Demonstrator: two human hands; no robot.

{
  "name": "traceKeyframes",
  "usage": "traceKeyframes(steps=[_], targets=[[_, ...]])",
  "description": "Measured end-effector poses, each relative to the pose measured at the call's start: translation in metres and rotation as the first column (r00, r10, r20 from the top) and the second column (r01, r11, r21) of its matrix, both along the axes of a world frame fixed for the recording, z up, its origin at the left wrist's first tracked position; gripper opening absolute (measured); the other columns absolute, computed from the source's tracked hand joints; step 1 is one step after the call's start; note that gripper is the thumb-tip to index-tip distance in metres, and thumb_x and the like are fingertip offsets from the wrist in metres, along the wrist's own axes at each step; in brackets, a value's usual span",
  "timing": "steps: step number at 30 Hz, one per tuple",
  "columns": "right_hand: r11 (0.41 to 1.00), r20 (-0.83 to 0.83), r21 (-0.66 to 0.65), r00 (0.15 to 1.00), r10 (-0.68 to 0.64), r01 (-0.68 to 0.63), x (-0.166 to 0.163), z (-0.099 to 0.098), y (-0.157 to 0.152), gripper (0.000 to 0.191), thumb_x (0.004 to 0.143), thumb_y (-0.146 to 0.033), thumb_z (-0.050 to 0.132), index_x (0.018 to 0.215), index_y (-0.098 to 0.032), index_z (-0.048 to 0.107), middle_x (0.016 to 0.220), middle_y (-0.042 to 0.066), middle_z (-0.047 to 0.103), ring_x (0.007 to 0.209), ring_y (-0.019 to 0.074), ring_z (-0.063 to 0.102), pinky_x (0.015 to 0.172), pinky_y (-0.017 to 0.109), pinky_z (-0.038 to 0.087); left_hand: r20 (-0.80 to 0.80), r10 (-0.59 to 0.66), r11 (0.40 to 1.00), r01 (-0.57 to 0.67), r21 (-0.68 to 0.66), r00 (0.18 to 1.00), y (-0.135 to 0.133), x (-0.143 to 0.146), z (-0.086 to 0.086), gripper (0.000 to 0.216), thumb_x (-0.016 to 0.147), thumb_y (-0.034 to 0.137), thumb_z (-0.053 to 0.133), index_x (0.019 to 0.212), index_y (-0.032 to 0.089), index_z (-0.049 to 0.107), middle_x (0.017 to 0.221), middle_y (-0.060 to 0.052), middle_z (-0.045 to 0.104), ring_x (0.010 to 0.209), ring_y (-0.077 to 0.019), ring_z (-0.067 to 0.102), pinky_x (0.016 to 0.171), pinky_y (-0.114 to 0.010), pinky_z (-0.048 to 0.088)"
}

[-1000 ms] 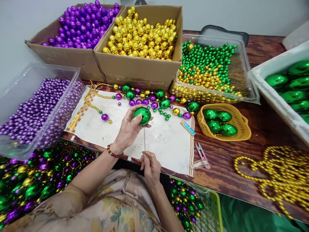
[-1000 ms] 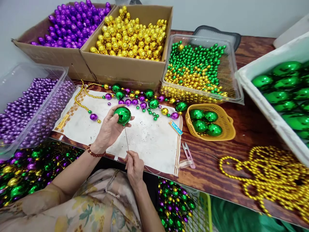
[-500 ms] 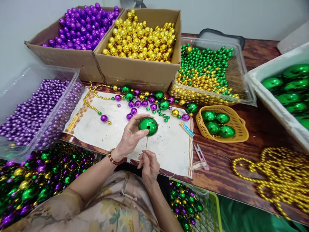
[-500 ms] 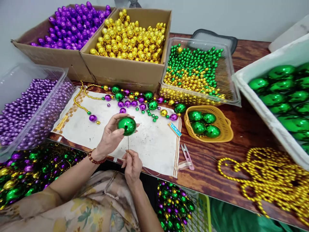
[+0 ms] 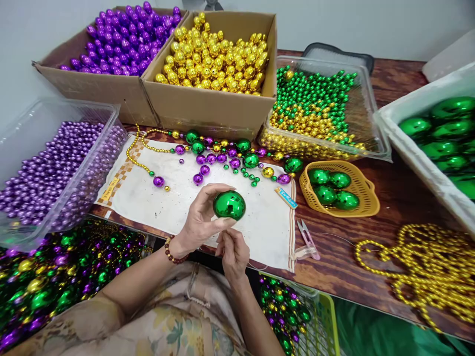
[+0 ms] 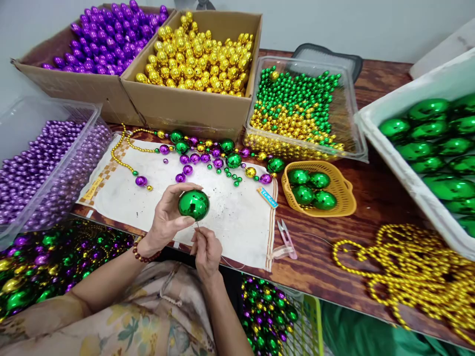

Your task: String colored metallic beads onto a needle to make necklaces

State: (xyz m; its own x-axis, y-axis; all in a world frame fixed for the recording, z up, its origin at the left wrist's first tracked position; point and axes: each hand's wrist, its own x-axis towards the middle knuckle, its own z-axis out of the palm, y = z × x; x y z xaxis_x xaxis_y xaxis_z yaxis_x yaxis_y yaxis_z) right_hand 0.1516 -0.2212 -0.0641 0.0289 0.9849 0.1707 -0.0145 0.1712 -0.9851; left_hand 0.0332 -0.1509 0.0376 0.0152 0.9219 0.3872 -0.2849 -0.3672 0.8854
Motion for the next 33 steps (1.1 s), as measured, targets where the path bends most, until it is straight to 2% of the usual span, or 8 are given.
traceKeyframes(steps=[5,11,14,17,22,26,31,33], targets=[[0.999,0.086,0.033,0.996,-0.022,0.02,0.017,-0.005,-0.001,0.018,0.102,-0.02,0.046,0.108,-0.022,0.063,0.071,-0.005,0.061,0.038,0.0052,0.053,0.039,0.019,0.041,0.003,0.049,0.987,-0.048,-0.152,0.999,-0.004,0.003,-0.009,0.044,0.079,0.03,0.081,0.117,0.023,0.061,0.117,-0.007,0.063,0.104,-0.0168,0.062,0.086,-0.027,0.056],[0.998,0.343,0.05,0.939,0.019,-0.038,0.055,0.002,-0.002,0.016,0.099,-0.02,0.05,0.103,-0.019,0.066,0.066,-0.005,0.059,0.042,0.0063,0.052,0.045,0.02,0.044,-0.01,0.32,0.901,-0.308,-0.306,0.947,0.028,-0.013,-0.022,0.039,0.084,0.038,0.076,0.116,0.024,0.059,0.113,-0.005,0.06,0.097,-0.0139,0.06,0.082,-0.027,0.055],[0.987,0.275,-0.038,0.951,-0.139,0.155,0.074,0.002,-0.006,0.016,0.099,-0.026,0.052,0.103,-0.019,0.066,0.067,-0.004,0.059,0.043,0.0067,0.052,0.045,0.02,0.044,-0.124,0.294,0.927,-0.314,-0.203,0.948,0.054,-0.01,-0.022,0.039,0.083,0.041,0.076,0.115,0.025,0.059,0.109,-0.003,0.06,0.095,-0.0132,0.06,0.081,-0.027,0.054],[0.88,0.022,-0.161,0.893,-0.449,0.446,0.084,0.0,-0.007,0.018,0.098,-0.034,0.056,0.1,-0.018,0.064,0.068,-0.005,0.058,0.04,0.0063,0.05,0.04,0.019,0.041,-0.354,0.148,0.984,-0.173,-0.038,0.923,0.08,0.019,-0.019,0.045,0.084,0.043,0.076,0.121,0.027,0.057,0.117,-0.006,0.058,0.104,-0.0173,0.06,0.085,-0.032,0.056],[0.768,-0.198,-0.252,0.745,-0.637,0.589,0.085,-0.003,-0.006,0.021,0.094,-0.039,0.061,0.096,-0.018,0.063,0.066,-0.005,0.057,0.04,0.0059,0.049,0.038,0.017,0.04,-0.72,0.087,0.925,0.211,0.315,0.689,0.125,0.114,-0.012,0.045,0.091,0.046,0.066,0.129,0.024,0.055,0.125,-0.011,0.054,0.12,-0.0246,0.054,0.102,-0.045,0.051],[0.786,-0.226,-0.257,0.756,-0.614,0.562,0.085,-0.007,-0.012,0.021,0.098,-0.039,0.057,0.098,-0.018,0.063,0.069,-0.004,0.059,0.039,0.0054,0.051,0.038,0.017,0.039,-0.89,0.08,0.825,0.47,0.312,0.45,0.157,0.192,-0.004,0.046,0.095,0.035,0.059,0.137,0.019,0.048,0.132,-0.014,0.052,0.12,-0.026,0.055,0.101,-0.045,0.05],[0.82,-0.24,-0.25,0.787,-0.568,0.515,0.088,-0.017,-0.02,0.02,0.101,-0.036,0.053,0.101,-0.019,0.064,0.071,-0.003,0.059,0.04,0.0053,0.053,0.04,0.017,0.042,-0.947,0.323,0.814,0.514,0.271,-0.011,0.173,0.25,0.007,0.041,0.09,0.024,0.061,0.13,0.015,0.058,0.133,-0.017,0.056,0.117,-0.0337,0.055,0.094,-0.049,0.045],[0.822,-0.244,-0.245,0.788,-0.565,0.514,0.088,-0.019,-0.022,0.02,0.102,-0.035,0.052,0.102,-0.019,0.064,0.07,-0.004,0.059,0.04,0.0054,0.053,0.04,0.017,0.042,-0.923,0.38,0.764,0.582,0.279,-0.057,0.174,0.264,0.01,0.036,0.09,0.03,0.061,0.123,0.016,0.064,0.129,-0.016,0.06,0.121,-0.0366,0.052,0.097,-0.052,0.041]])
